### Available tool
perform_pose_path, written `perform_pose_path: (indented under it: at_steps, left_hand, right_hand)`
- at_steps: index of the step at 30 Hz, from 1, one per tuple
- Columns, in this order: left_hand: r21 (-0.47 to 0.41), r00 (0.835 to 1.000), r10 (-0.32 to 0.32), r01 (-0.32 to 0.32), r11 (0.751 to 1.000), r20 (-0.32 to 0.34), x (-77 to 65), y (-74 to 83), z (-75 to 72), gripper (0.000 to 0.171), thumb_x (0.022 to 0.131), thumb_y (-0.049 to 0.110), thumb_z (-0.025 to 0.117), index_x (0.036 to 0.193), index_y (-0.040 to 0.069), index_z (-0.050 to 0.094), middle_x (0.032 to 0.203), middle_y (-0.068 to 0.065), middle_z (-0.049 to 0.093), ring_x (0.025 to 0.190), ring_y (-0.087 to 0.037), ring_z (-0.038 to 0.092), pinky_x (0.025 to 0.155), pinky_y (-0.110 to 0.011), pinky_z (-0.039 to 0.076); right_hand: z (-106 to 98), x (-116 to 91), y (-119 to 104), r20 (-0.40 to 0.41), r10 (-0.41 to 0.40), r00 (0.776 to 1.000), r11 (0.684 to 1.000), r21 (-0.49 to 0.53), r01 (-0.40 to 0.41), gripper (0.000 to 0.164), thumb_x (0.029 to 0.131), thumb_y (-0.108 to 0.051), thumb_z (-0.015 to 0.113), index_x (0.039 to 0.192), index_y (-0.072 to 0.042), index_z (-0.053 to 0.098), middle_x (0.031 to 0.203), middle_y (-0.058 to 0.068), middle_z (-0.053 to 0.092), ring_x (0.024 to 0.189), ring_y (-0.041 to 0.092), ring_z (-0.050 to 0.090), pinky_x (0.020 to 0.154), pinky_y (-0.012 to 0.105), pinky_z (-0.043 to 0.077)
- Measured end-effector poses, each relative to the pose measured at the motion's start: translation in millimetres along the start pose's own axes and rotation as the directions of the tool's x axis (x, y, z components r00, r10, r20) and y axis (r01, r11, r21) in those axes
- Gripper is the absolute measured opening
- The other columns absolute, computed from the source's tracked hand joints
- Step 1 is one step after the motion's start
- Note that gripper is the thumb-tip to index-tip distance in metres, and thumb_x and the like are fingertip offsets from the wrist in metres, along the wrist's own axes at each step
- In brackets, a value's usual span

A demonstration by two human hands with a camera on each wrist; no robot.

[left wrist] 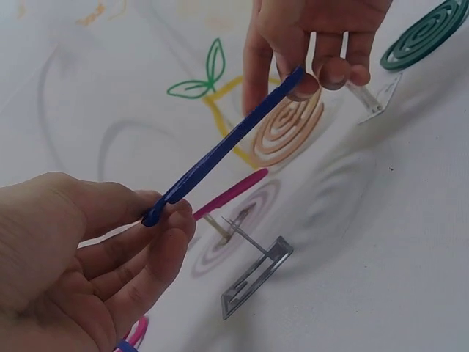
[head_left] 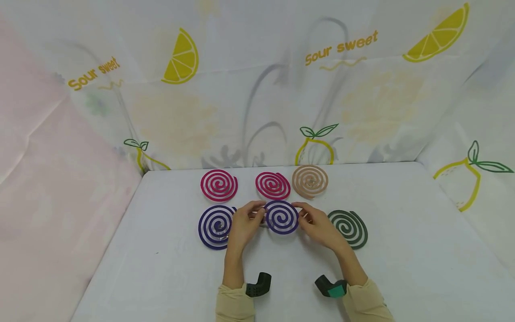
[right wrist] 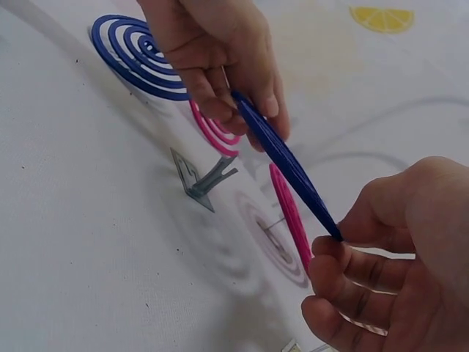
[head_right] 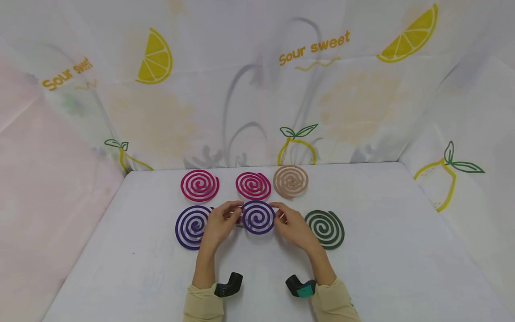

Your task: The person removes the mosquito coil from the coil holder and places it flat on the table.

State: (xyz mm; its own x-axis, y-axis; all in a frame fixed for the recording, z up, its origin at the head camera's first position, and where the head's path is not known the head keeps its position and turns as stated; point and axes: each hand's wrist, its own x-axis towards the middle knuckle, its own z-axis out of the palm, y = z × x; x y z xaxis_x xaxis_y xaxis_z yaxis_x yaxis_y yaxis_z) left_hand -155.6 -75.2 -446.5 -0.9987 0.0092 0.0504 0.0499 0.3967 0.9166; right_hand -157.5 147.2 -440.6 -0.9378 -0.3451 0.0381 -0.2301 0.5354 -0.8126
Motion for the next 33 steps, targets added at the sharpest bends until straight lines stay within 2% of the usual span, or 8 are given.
perform_pose_path:
  at_steps: [11, 18, 24, 33]
  left_hand:
    - [0.019, 1.0, 0.005, -0.005, 1.0, 0.017, -0.6, 1.2, 1.3, 0.024, 0.091, 0.015, 0.061, 0.114, 0.013, 0.067, 0.101, -0.006, 0.071, 0.082, -0.014, 0.069, 0.071, -0.023, 0.054]
    - [0.042, 0.999, 0.037, -0.039, 0.998, 0.031, -0.8, 0.7, 2.0, 0.026, 0.091, 0.016, 0.061, 0.116, 0.012, 0.066, 0.103, -0.007, 0.071, 0.085, -0.016, 0.069, 0.077, -0.03, 0.055]
    - [0.028, 0.997, 0.067, -0.068, 0.997, 0.041, -1.2, 2.8, 3.3, 0.026, 0.091, 0.013, 0.062, 0.116, 0.009, 0.066, 0.105, -0.009, 0.071, 0.087, -0.019, 0.069, 0.077, -0.029, 0.055]
    - [0.013, 0.998, 0.036, -0.037, 0.999, 0.057, -2.3, 6.8, 3.9, 0.024, 0.09, 0.015, 0.063, 0.114, 0.012, 0.066, 0.105, -0.007, 0.071, 0.088, -0.017, 0.069, 0.075, -0.024, 0.055]
  right_hand:
    - [-1.7, 0.5, 3.1, 0.005, 0.008, 1.0, 1.0, 0.001, -0.008, 0.039, 0.09, -0.005, 0.051, 0.129, -0.01, 0.054, 0.093, 0.008, 0.059, 0.069, 0.012, 0.051, 0.052, 0.023, 0.045]
    - [-3.5, 0.1, 4.8, -0.004, 0.012, 1.0, 1.0, 0.004, -0.012, 0.04, 0.09, -0.004, 0.052, 0.129, -0.011, 0.054, 0.094, 0.008, 0.06, 0.069, 0.012, 0.051, 0.052, 0.023, 0.045]
    - [-6.6, -0.1, 6.7, -0.006, 0.014, 1.0, 1.0, 0.012, -0.014, 0.04, 0.089, -0.004, 0.051, 0.129, -0.01, 0.054, 0.095, 0.009, 0.059, 0.069, 0.012, 0.051, 0.052, 0.023, 0.045]
    - [-9.9, 0.2, 10.0, -0.024, 0.011, 1.0, 1.0, 0.014, -0.011, 0.039, 0.089, -0.002, 0.051, 0.126, -0.012, 0.055, 0.092, 0.009, 0.059, 0.067, 0.012, 0.05, 0.052, 0.023, 0.043]
